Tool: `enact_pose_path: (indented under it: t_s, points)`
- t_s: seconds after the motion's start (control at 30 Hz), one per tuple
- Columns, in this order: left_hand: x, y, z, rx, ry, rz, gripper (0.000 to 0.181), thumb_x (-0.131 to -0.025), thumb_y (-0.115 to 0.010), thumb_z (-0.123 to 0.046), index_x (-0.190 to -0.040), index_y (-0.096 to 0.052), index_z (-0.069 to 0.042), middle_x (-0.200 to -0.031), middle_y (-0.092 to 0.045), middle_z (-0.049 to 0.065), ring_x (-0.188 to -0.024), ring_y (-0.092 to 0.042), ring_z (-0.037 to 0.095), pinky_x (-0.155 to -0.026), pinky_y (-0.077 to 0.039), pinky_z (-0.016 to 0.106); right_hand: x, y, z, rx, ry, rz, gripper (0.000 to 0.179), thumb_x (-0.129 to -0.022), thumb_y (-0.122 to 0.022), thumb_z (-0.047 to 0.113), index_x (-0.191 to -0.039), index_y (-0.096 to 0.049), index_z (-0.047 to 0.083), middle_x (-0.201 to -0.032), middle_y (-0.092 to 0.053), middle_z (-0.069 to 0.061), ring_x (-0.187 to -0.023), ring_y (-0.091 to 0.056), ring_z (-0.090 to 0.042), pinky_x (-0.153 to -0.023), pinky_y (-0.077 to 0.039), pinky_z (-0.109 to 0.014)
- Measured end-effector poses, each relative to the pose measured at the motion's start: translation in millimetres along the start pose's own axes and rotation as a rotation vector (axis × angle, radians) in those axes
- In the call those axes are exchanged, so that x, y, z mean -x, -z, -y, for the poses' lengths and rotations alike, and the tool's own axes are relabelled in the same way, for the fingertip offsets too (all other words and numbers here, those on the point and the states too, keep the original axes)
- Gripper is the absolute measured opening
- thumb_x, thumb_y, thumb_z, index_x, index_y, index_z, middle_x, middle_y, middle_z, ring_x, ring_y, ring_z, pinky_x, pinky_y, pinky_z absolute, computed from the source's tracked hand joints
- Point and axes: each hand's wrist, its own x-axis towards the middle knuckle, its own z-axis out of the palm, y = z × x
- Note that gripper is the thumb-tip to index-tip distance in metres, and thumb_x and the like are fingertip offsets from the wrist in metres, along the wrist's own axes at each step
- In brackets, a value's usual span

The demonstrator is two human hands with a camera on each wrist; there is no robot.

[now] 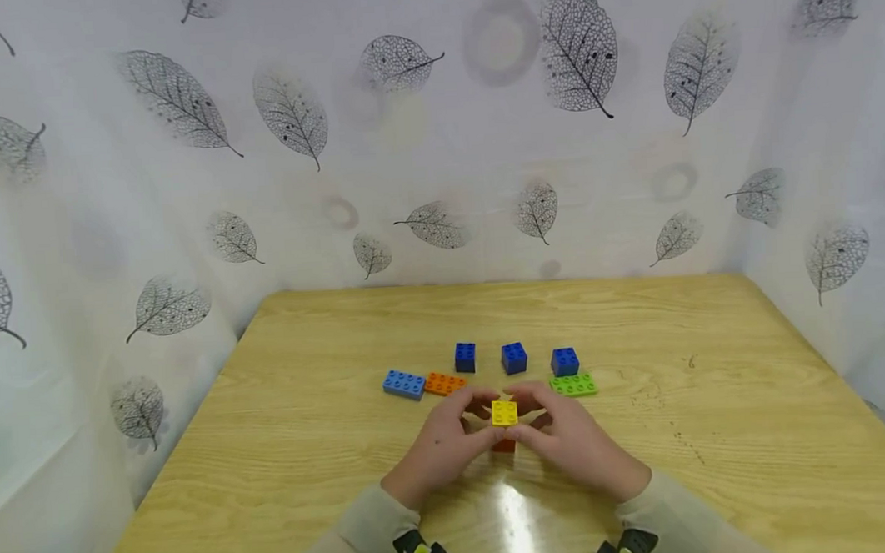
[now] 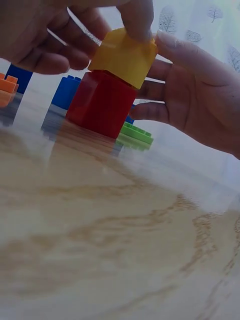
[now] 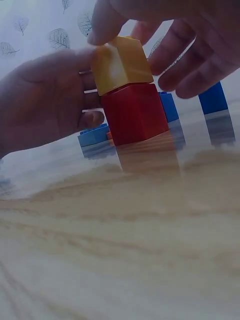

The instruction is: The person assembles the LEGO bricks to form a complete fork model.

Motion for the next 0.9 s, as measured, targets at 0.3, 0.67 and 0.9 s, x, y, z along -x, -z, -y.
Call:
enact_pose_path:
  t_s: [0.3, 0.67, 0.9]
  points:
    - [0.6, 1.8, -2.4, 0.038, -0.098, -0.013, 0.023, -0.1, -0.066, -0.032, -0.121, -0.064, -0.024, -0.116, -0.063, -0.009, -0.108, -0.058, 0.013, -0.089, -0.052, 0.033, -0.3, 2.1, -1.3, -0.001, 0.046, -0.054, 0.035, -0.098, -0.067, 0.038, -0.127, -0.062, 0.02, -0.12, -0.065, 0.007, -0.109, -0.062, -0.016, -0.086, -0.055, -0.033]
    - [0.3, 3.8, -2.3, 0.084, -0.023, 0.031, 0.021, -0.1, -0.066, -0.033, -0.118, -0.063, -0.023, -0.116, -0.065, -0.008, -0.105, -0.062, 0.014, -0.088, -0.052, 0.033, 0.0, 3.5, -0.1, -0.013, -0.012, -0.003, 0.027, -0.099, -0.067, 0.036, -0.121, -0.065, 0.021, -0.113, -0.069, 0.008, -0.106, -0.065, -0.015, -0.083, -0.055, -0.028]
    - [-1.3, 4.2, -2.7, 0.073, -0.028, 0.055, 0.021, -0.1, -0.066, -0.034, -0.118, -0.063, -0.023, -0.115, -0.065, -0.008, -0.105, -0.063, 0.015, -0.087, -0.053, 0.034, -0.6, 7.0, 2.1, -0.039, -0.049, 0.037, 0.025, -0.099, -0.067, 0.036, -0.119, -0.065, 0.021, -0.112, -0.068, 0.008, -0.108, -0.064, -0.016, -0.085, -0.055, -0.027]
